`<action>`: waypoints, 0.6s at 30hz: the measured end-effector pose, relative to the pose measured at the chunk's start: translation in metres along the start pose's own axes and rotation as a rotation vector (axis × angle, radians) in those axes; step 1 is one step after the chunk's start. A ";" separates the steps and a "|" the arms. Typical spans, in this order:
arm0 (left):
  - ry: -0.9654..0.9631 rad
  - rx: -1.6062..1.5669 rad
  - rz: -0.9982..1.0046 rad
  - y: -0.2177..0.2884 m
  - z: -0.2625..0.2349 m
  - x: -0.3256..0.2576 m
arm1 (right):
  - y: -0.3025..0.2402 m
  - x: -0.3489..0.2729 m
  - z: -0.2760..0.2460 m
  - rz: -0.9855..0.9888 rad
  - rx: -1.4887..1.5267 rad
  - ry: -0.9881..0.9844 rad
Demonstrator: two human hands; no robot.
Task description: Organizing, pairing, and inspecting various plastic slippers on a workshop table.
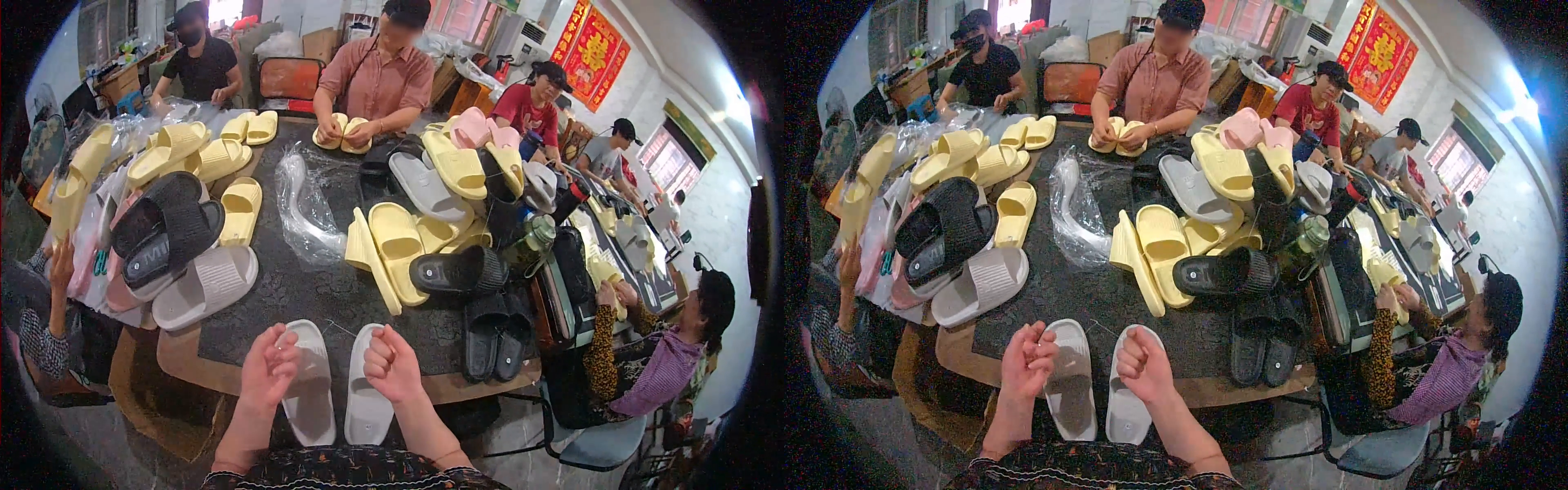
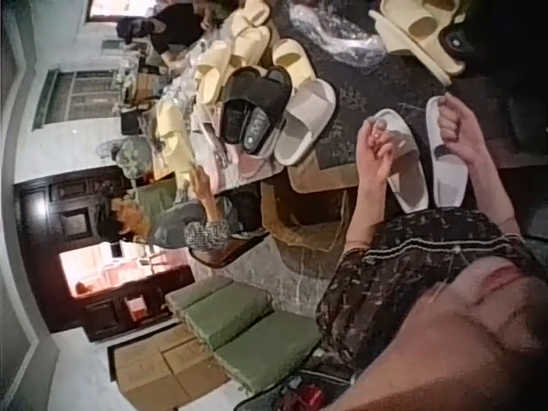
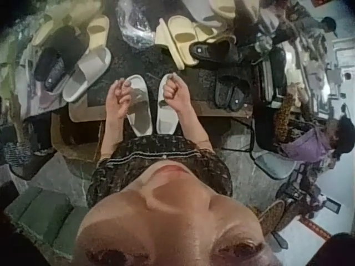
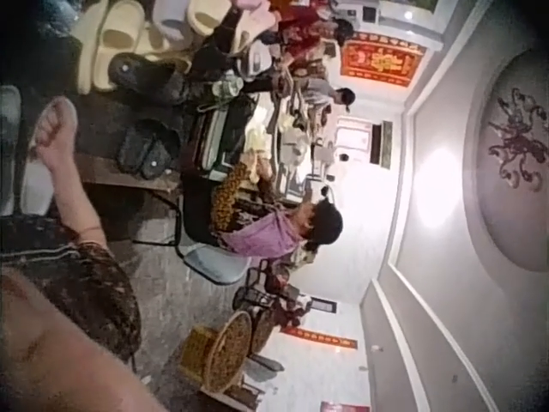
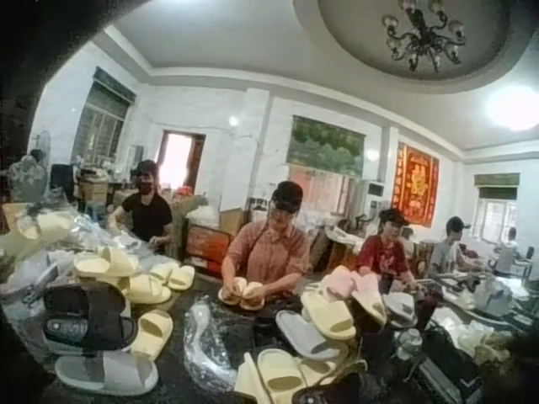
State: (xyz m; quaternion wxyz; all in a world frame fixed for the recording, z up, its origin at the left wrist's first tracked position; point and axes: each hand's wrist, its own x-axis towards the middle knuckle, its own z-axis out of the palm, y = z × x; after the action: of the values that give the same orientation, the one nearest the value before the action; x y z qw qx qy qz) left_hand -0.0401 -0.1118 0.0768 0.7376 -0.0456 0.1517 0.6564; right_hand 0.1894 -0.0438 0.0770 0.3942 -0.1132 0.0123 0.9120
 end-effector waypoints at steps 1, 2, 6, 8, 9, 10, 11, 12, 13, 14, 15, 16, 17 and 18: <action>-0.016 -0.005 0.012 0.003 -0.001 0.001 | -0.002 0.003 0.003 0.003 0.031 -0.003; -0.016 -0.007 0.009 0.002 0.000 0.003 | -0.003 0.005 0.005 0.005 0.063 -0.004; 0.070 0.057 0.032 0.005 0.015 0.013 | -0.007 0.023 0.033 0.039 0.123 0.033; -0.099 0.193 0.036 0.000 0.060 0.012 | -0.011 0.031 0.059 0.091 0.064 -0.127; -0.092 0.194 0.019 -0.004 0.075 0.020 | -0.017 0.035 0.073 0.041 -0.002 -0.186; -0.177 0.289 0.061 -0.005 0.089 0.022 | -0.019 0.039 0.085 0.003 -0.059 -0.244; -0.277 0.388 0.107 -0.002 0.096 0.024 | -0.024 0.048 0.094 -0.091 -0.140 -0.226; -0.277 0.399 0.105 -0.002 0.093 0.026 | -0.027 0.048 0.087 -0.094 -0.132 -0.233; -0.260 0.600 0.130 -0.002 0.091 0.035 | -0.036 0.049 0.078 -0.170 -0.168 -0.174; -0.224 0.803 0.183 0.002 0.085 0.041 | -0.038 0.053 0.072 -0.217 -0.200 -0.121; -0.172 1.022 0.222 0.005 0.073 0.042 | -0.034 0.049 0.066 -0.245 -0.270 -0.039; -0.214 1.170 0.274 0.007 0.049 0.051 | -0.032 0.046 0.048 -0.279 -0.359 -0.021; -0.169 1.504 0.349 0.006 0.042 0.047 | -0.029 0.041 0.031 -0.320 -0.444 0.002; -0.111 1.832 0.419 0.004 0.036 0.044 | -0.025 0.034 0.020 -0.322 -0.445 -0.007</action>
State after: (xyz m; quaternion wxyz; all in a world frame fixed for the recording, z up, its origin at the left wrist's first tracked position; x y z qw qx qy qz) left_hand -0.0345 -0.0598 0.0994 0.3593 0.6121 0.5785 0.4019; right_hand 0.1811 0.0002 0.0910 0.4996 -0.1945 -0.2077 0.8182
